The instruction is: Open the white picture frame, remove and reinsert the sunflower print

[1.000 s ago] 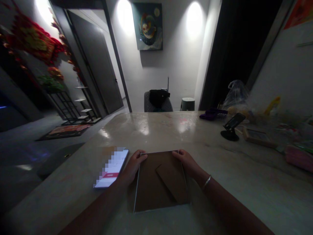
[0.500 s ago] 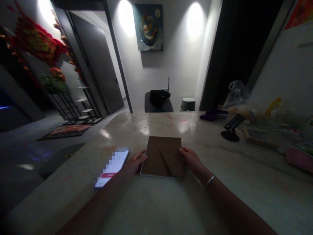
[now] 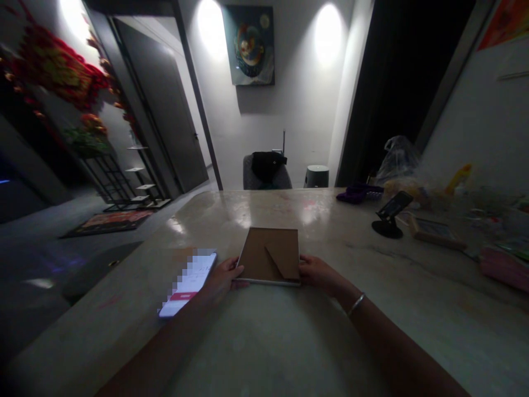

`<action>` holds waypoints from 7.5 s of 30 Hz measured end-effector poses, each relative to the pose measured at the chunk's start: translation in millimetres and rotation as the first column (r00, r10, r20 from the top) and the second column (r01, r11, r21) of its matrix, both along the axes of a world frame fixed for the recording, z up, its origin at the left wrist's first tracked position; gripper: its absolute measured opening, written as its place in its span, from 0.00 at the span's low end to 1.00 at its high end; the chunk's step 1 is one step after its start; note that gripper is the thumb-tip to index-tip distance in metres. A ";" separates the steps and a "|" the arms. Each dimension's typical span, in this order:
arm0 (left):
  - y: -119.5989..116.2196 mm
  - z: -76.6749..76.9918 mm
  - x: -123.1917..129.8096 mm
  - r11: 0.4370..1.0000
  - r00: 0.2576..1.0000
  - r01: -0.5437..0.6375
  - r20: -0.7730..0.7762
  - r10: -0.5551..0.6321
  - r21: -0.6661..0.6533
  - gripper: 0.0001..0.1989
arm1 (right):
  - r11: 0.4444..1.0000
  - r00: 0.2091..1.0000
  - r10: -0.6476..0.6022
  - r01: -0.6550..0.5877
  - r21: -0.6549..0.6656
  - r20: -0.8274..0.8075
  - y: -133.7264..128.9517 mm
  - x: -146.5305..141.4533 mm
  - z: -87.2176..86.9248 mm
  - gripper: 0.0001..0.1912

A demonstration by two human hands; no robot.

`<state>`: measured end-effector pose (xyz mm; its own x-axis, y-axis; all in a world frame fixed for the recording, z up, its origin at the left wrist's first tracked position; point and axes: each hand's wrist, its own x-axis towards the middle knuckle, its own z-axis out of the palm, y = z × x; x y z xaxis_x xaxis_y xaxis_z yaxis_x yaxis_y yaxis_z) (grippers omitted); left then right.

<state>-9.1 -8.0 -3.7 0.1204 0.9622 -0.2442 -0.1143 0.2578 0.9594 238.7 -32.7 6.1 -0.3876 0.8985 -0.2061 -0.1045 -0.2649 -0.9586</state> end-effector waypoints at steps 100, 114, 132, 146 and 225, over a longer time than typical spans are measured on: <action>11.8 18.6 4.7 0.992 0.979 -0.127 0.162 0.122 0.021 0.16 | 0.738 0.657 -0.277 -0.322 0.593 0.701 -21.2 -22.8 28.3 0.17; 9.3 27.8 5.0 0.993 0.959 -0.095 0.260 0.111 -0.071 0.17 | 0.724 0.725 -0.305 -0.245 0.644 0.618 -19.9 -28.9 23.1 0.22; 1.6 36.6 8.0 0.995 0.958 0.023 0.288 0.005 -0.093 0.18 | 0.759 0.748 -0.322 -0.162 0.630 0.581 -19.6 -30.9 21.0 0.22; -13.7 33.5 3.2 0.958 0.885 0.276 0.409 -0.221 -0.078 0.15 | 0.786 0.717 -0.392 -0.065 0.614 0.577 -14.7 -26.4 18.8 0.22; 7.9 24.4 12.7 0.974 0.905 -0.131 0.379 0.194 -0.186 0.14 | 0.750 0.790 -0.219 -0.240 0.617 0.573 -10.2 -24.0 24.5 0.20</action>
